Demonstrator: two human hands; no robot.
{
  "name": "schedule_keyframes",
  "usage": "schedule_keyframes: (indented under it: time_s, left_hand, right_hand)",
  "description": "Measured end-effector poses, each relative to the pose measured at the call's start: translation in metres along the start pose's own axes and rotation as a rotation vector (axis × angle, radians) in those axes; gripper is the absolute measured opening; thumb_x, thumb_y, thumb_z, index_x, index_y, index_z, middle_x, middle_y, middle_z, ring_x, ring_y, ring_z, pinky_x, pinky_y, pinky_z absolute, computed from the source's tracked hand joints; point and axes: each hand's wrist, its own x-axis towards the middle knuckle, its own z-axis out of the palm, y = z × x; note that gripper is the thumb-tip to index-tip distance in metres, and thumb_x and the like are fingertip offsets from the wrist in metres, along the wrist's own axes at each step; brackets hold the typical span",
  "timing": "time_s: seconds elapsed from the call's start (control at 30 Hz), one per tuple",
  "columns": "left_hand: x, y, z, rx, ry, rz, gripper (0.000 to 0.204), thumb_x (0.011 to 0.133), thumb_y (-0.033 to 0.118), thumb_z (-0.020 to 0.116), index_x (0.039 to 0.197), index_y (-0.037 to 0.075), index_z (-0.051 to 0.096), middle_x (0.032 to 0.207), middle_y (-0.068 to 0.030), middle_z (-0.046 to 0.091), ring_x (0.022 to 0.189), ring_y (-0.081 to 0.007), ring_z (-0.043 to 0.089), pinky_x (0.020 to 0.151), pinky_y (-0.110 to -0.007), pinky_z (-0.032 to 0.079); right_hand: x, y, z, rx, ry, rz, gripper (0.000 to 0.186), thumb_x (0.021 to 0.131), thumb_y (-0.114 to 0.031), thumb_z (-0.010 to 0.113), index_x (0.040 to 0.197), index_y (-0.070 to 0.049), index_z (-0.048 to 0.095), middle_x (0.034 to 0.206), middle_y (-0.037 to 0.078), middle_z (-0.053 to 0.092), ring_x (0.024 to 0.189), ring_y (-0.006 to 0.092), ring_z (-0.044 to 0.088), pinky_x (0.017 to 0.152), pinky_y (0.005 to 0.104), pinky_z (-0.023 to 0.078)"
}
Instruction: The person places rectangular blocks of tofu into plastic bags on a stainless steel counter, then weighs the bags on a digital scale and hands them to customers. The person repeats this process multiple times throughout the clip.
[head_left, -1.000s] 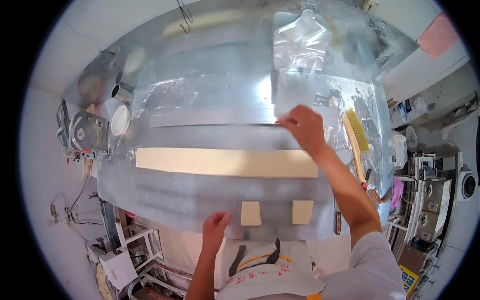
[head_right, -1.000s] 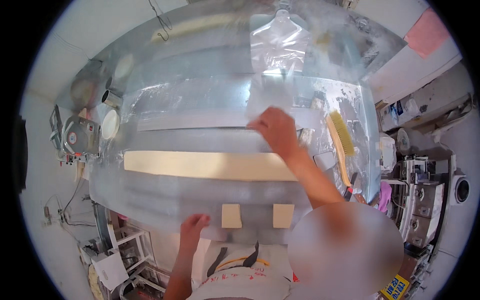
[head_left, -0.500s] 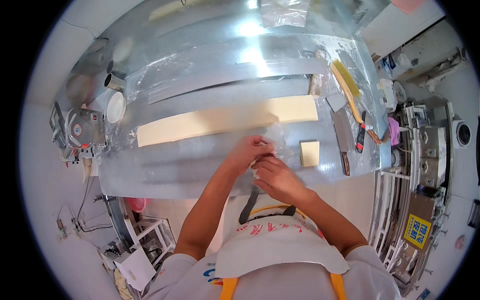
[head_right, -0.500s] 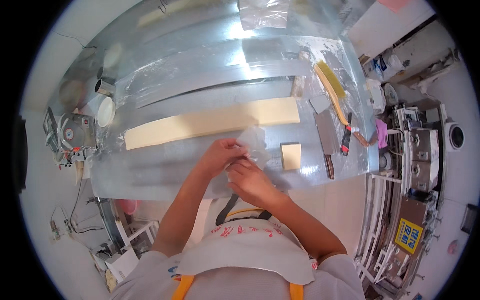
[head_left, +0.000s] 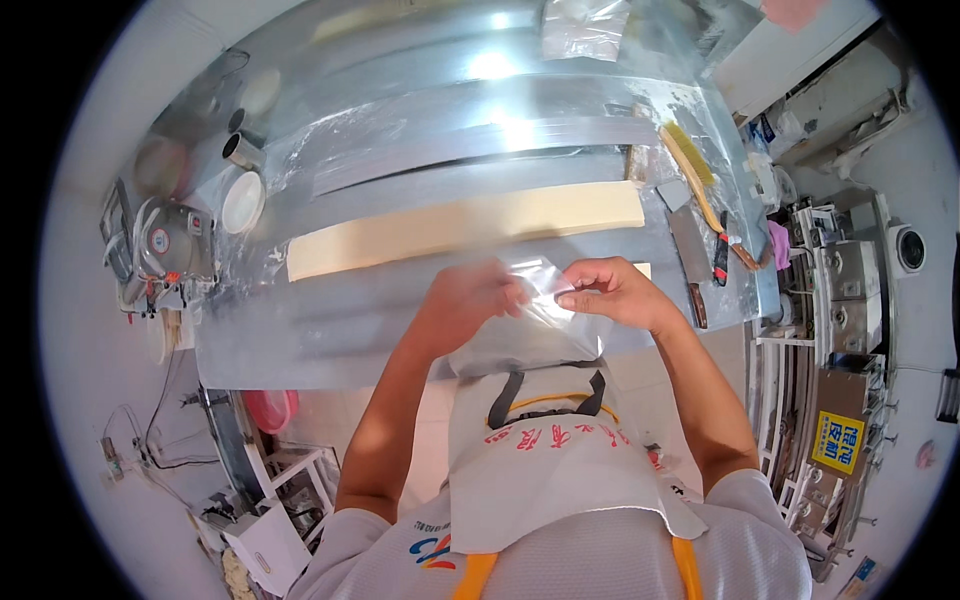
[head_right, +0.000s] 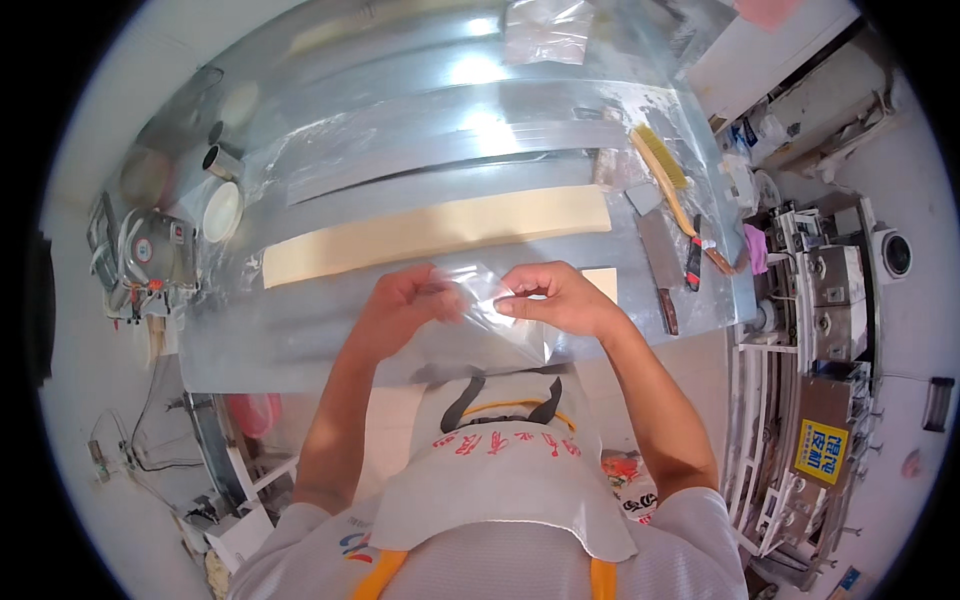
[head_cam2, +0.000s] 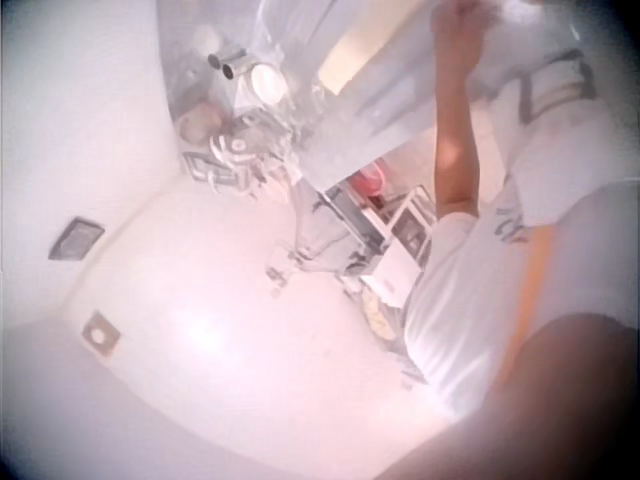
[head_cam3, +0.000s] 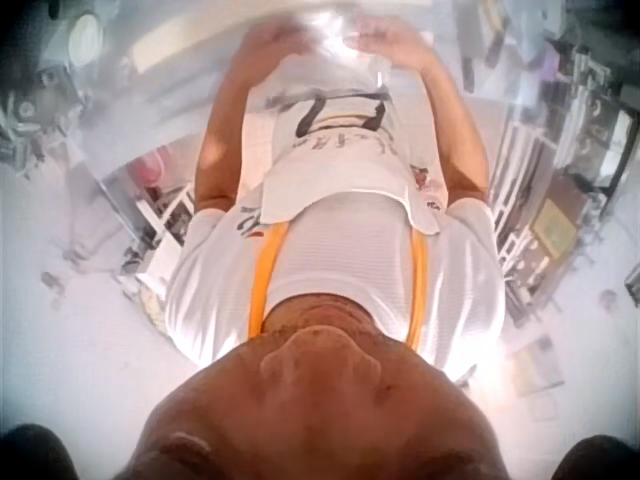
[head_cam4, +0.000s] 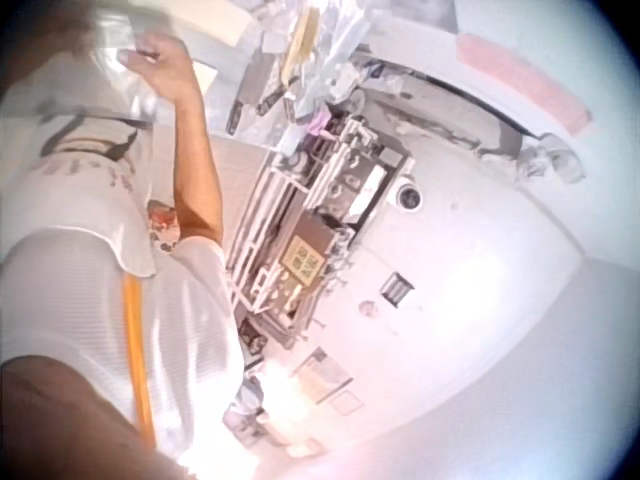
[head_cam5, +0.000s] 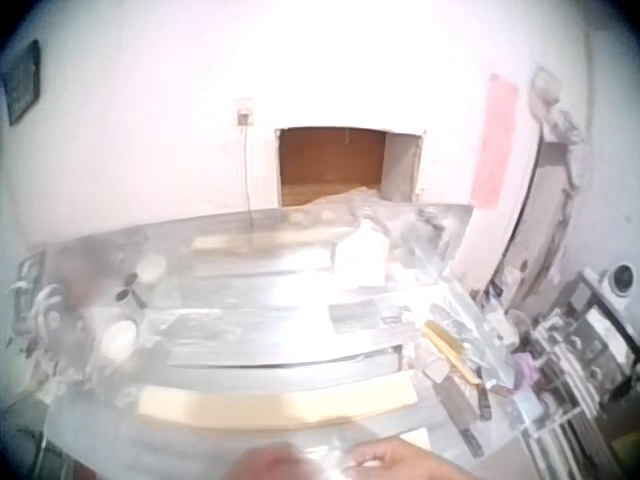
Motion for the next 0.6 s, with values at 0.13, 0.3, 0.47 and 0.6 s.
schedule_keyframes:
  time_s: [0.13, 0.3, 0.47, 0.6]
  left_hand:
    - [-0.021, -0.003, 0.002, -0.149, 0.095, 0.034, 0.025, 0.101, 0.016, 0.068, 0.120, 0.000, 0.073, 0.094, -0.0058, 0.073, 0.083, -0.0127, 0.067, 0.081, -0.031, 0.056]
    - [-0.038, -0.005, 0.016, -0.049, 0.238, 0.107, 0.034, 0.102, 0.022, 0.064, 0.128, 0.002, 0.074, 0.086, -0.0059, 0.071, 0.078, -0.0116, 0.065, 0.076, -0.030, 0.054]
    - [-0.050, -0.015, 0.026, -0.017, 0.269, 0.135, 0.026, 0.104, 0.012, 0.067, 0.126, 0.005, 0.076, 0.094, -0.0024, 0.076, 0.073, -0.0064, 0.061, 0.067, -0.025, 0.052]
    - [-0.055, -0.010, 0.038, 0.069, 0.287, 0.094, 0.026, 0.104, 0.009, 0.066, 0.127, 0.008, 0.077, 0.087, -0.0008, 0.075, 0.063, -0.0058, 0.058, 0.059, -0.024, 0.049]
  right_hand:
    - [-0.005, -0.005, 0.034, 0.181, 0.196, -0.026, 0.038, 0.093, -0.004, 0.080, 0.130, -0.003, 0.067, 0.105, 0.004, 0.074, 0.095, 0.0121, 0.069, 0.090, 0.0297, 0.056]
    - [-0.015, 0.011, 0.051, 0.251, 0.146, 0.140, 0.032, 0.090, -0.001, 0.082, 0.120, -0.003, 0.071, 0.096, 0.002, 0.073, 0.086, 0.0108, 0.069, 0.083, 0.0281, 0.056]
    - [-0.025, 0.020, 0.062, 0.203, 0.181, 0.152, 0.027, 0.088, 0.001, 0.083, 0.113, -0.004, 0.073, 0.095, 0.000, 0.071, 0.085, 0.0096, 0.066, 0.078, 0.0269, 0.056]
    - [-0.033, 0.026, 0.055, 0.272, 0.105, 0.091, 0.023, 0.092, -0.007, 0.082, 0.114, -0.005, 0.075, 0.098, 0.000, 0.071, 0.088, 0.0089, 0.065, 0.080, 0.0264, 0.055]
